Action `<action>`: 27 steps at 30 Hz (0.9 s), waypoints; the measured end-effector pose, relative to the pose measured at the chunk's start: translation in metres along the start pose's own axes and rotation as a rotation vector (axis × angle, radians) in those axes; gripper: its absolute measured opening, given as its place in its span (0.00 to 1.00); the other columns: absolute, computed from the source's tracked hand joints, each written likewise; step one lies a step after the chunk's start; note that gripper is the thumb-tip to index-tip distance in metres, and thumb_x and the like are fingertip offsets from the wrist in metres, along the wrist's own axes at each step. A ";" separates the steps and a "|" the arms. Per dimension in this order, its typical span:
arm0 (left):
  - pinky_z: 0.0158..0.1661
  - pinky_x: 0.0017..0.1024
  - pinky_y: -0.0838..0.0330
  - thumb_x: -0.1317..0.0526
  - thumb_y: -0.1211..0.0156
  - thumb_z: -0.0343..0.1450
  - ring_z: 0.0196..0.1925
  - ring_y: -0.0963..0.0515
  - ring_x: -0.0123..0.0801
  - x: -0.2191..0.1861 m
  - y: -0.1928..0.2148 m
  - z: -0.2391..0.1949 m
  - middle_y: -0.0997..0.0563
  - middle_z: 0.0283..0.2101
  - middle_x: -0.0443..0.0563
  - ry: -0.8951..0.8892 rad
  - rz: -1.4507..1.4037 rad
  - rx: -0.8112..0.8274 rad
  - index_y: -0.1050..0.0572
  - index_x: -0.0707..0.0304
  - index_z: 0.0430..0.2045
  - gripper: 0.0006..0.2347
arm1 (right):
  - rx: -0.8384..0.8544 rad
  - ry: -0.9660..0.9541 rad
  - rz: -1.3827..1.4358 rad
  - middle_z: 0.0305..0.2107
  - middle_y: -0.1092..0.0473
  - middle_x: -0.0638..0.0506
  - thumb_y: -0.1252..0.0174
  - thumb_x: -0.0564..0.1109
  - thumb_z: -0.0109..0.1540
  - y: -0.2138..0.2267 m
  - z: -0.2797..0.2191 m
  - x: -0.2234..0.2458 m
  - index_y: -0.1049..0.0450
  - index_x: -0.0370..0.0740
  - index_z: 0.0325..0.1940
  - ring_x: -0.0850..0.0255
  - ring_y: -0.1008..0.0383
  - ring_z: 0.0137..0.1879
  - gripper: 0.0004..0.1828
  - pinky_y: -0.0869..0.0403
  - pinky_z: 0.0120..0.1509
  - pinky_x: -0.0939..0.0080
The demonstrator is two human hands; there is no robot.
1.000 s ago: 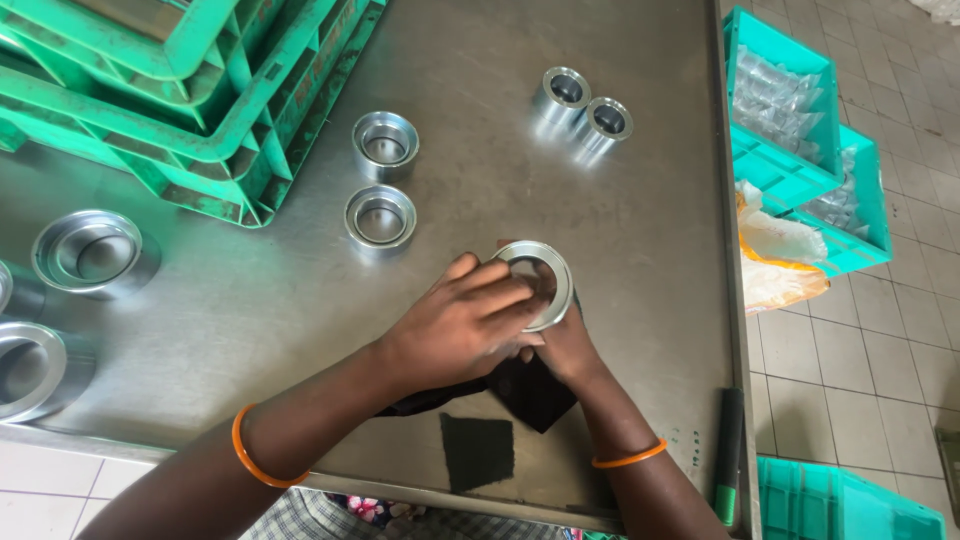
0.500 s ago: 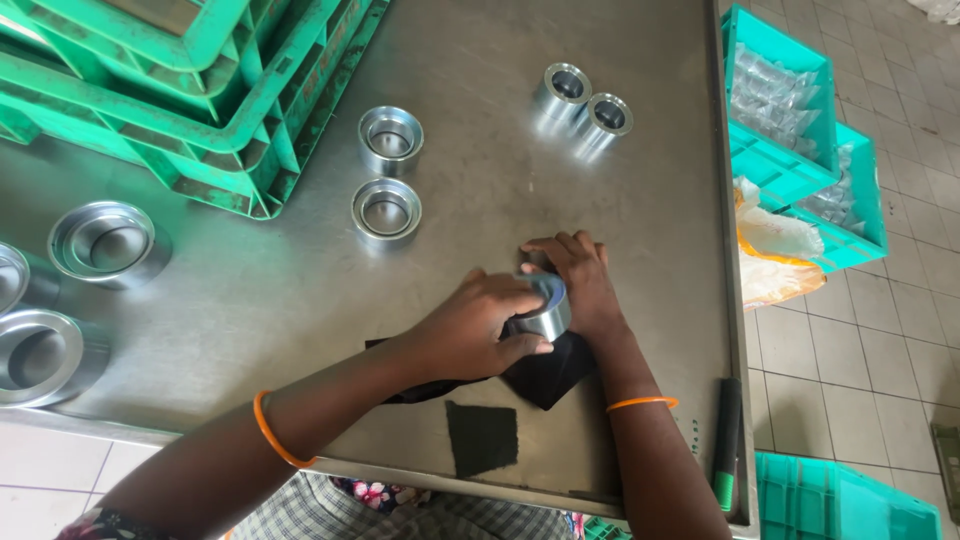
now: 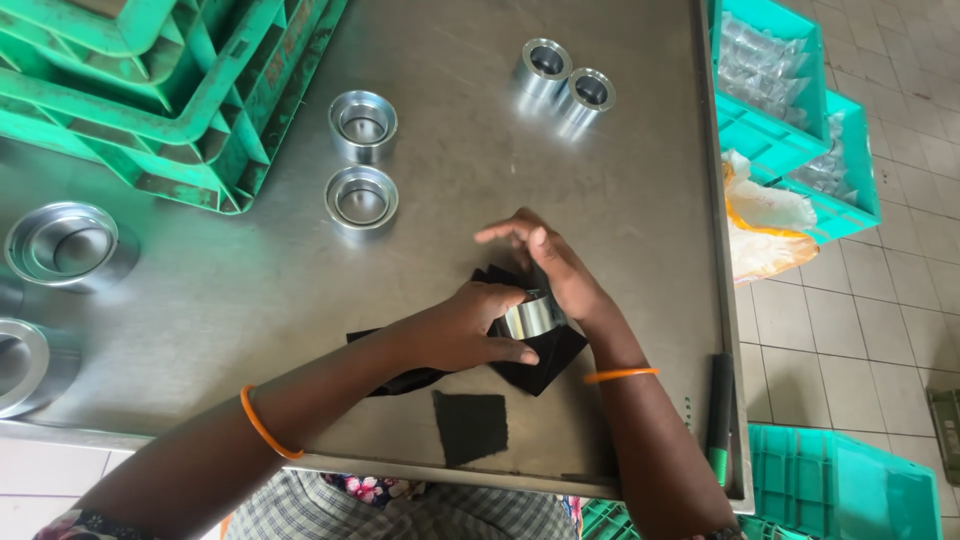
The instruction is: Inspecting, wiping, and marking metal rings on a fabrication floor table.
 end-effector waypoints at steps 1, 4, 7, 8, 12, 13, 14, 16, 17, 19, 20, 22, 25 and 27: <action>0.44 0.39 0.27 0.51 0.29 0.64 0.39 0.18 0.44 -0.001 0.001 0.002 0.17 0.35 0.57 0.146 -0.121 0.092 0.23 0.68 0.37 0.19 | 0.052 0.027 -0.111 0.35 0.41 0.55 0.73 0.84 0.64 -0.002 0.001 0.009 0.22 0.41 0.58 0.62 0.41 0.37 0.53 0.36 0.43 0.60; 0.46 0.44 0.30 0.51 0.29 0.65 0.39 0.20 0.47 0.010 -0.008 0.000 0.19 0.35 0.59 0.078 -0.127 0.107 0.25 0.71 0.43 0.22 | 0.153 0.124 -0.342 0.43 0.38 0.51 0.73 0.85 0.64 -0.020 -0.001 0.051 0.25 0.43 0.63 0.59 0.36 0.46 0.53 0.33 0.53 0.55; 0.47 0.44 0.32 0.53 0.29 0.65 0.44 0.23 0.52 0.005 -0.008 -0.002 0.21 0.39 0.67 -0.281 0.036 -0.092 0.27 0.76 0.47 0.24 | 0.214 0.205 -0.499 0.49 0.35 0.49 0.73 0.83 0.65 -0.027 0.002 0.058 0.26 0.46 0.66 0.55 0.35 0.55 0.51 0.35 0.64 0.51; 0.45 0.41 0.30 0.53 0.32 0.65 0.46 0.24 0.54 -0.003 -0.006 -0.002 0.22 0.43 0.71 -0.428 0.087 -0.225 0.29 0.77 0.46 0.24 | 0.228 0.221 -0.543 0.51 0.34 0.49 0.74 0.82 0.66 -0.027 0.003 0.055 0.26 0.47 0.67 0.53 0.36 0.58 0.50 0.37 0.69 0.49; 0.46 0.40 0.24 0.54 0.34 0.67 0.39 0.18 0.40 -0.001 0.002 0.007 0.19 0.35 0.57 0.216 -0.067 0.199 0.26 0.69 0.42 0.18 | 0.184 0.169 -0.380 0.52 0.34 0.47 0.75 0.80 0.68 -0.003 0.005 0.021 0.25 0.48 0.66 0.52 0.38 0.62 0.47 0.40 0.74 0.48; 0.47 0.43 0.24 0.55 0.36 0.67 0.40 0.17 0.41 -0.005 0.003 0.005 0.18 0.36 0.57 0.262 -0.192 0.191 0.26 0.68 0.43 0.17 | 0.168 0.124 -0.296 0.52 0.34 0.46 0.74 0.79 0.69 0.001 0.005 0.011 0.25 0.46 0.65 0.51 0.39 0.64 0.47 0.41 0.75 0.47; 0.47 0.45 0.23 0.57 0.38 0.66 0.41 0.17 0.42 -0.007 0.005 0.004 0.18 0.38 0.56 0.307 -0.317 0.182 0.26 0.67 0.44 0.16 | 0.152 0.079 -0.211 0.52 0.34 0.45 0.73 0.79 0.69 0.004 0.006 0.001 0.25 0.45 0.64 0.51 0.40 0.67 0.46 0.43 0.77 0.47; 0.53 0.46 0.30 0.59 0.37 0.66 0.43 0.18 0.42 0.002 -0.002 0.003 0.18 0.38 0.56 0.186 -0.188 0.149 0.25 0.67 0.44 0.16 | 0.159 0.086 -0.248 0.52 0.34 0.46 0.74 0.80 0.68 0.000 0.004 0.012 0.26 0.45 0.65 0.51 0.39 0.65 0.48 0.42 0.76 0.47; 0.59 0.46 0.36 0.60 0.37 0.65 0.45 0.20 0.43 0.006 -0.007 0.001 0.18 0.39 0.57 0.072 -0.065 0.121 0.24 0.68 0.44 0.15 | 0.165 0.083 -0.277 0.51 0.33 0.46 0.75 0.81 0.67 -0.003 0.001 0.016 0.27 0.45 0.66 0.52 0.39 0.64 0.49 0.42 0.75 0.48; 0.59 0.48 0.37 0.60 0.36 0.65 0.48 0.21 0.45 0.026 -0.017 -0.004 0.18 0.40 0.58 -0.001 -0.027 0.098 0.25 0.70 0.47 0.18 | 0.202 0.130 -0.354 0.48 0.32 0.47 0.76 0.82 0.66 -0.019 -0.001 0.053 0.29 0.45 0.69 0.52 0.39 0.60 0.51 0.41 0.72 0.49; 0.60 0.49 0.38 0.61 0.35 0.64 0.50 0.22 0.47 0.035 -0.022 -0.008 0.19 0.41 0.59 -0.079 0.015 0.081 0.26 0.72 0.51 0.21 | 0.232 0.179 -0.431 0.46 0.32 0.47 0.77 0.83 0.65 -0.028 -0.002 0.071 0.31 0.46 0.72 0.52 0.39 0.56 0.53 0.40 0.70 0.49; 0.58 0.48 0.38 0.61 0.36 0.64 0.52 0.25 0.50 0.036 -0.026 -0.012 0.21 0.44 0.62 -0.074 -0.015 0.070 0.27 0.73 0.49 0.20 | 0.226 0.176 -0.407 0.45 0.31 0.48 0.78 0.83 0.65 -0.028 -0.004 0.065 0.31 0.47 0.73 0.52 0.38 0.55 0.53 0.39 0.69 0.49; 0.54 0.45 0.32 0.61 0.38 0.64 0.49 0.23 0.49 0.016 -0.012 0.000 0.22 0.42 0.60 0.072 -0.069 0.098 0.27 0.71 0.43 0.16 | 0.173 0.166 -0.316 0.45 0.31 0.49 0.78 0.84 0.65 -0.011 -0.001 0.033 0.31 0.48 0.73 0.53 0.37 0.56 0.52 0.38 0.70 0.49; 0.52 0.43 0.26 0.60 0.40 0.63 0.43 0.18 0.44 0.004 -0.005 0.004 0.21 0.36 0.56 0.232 -0.103 0.143 0.27 0.69 0.38 0.14 | 0.137 0.148 -0.231 0.47 0.31 0.49 0.77 0.83 0.66 -0.003 -0.001 0.019 0.32 0.48 0.72 0.54 0.36 0.59 0.51 0.38 0.71 0.49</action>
Point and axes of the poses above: each hand's wrist, its own z-axis towards the middle knuckle, its own y-axis out of the back of the hand, x = y × z, the point moved 1 cm from there along z, towards the middle knuckle
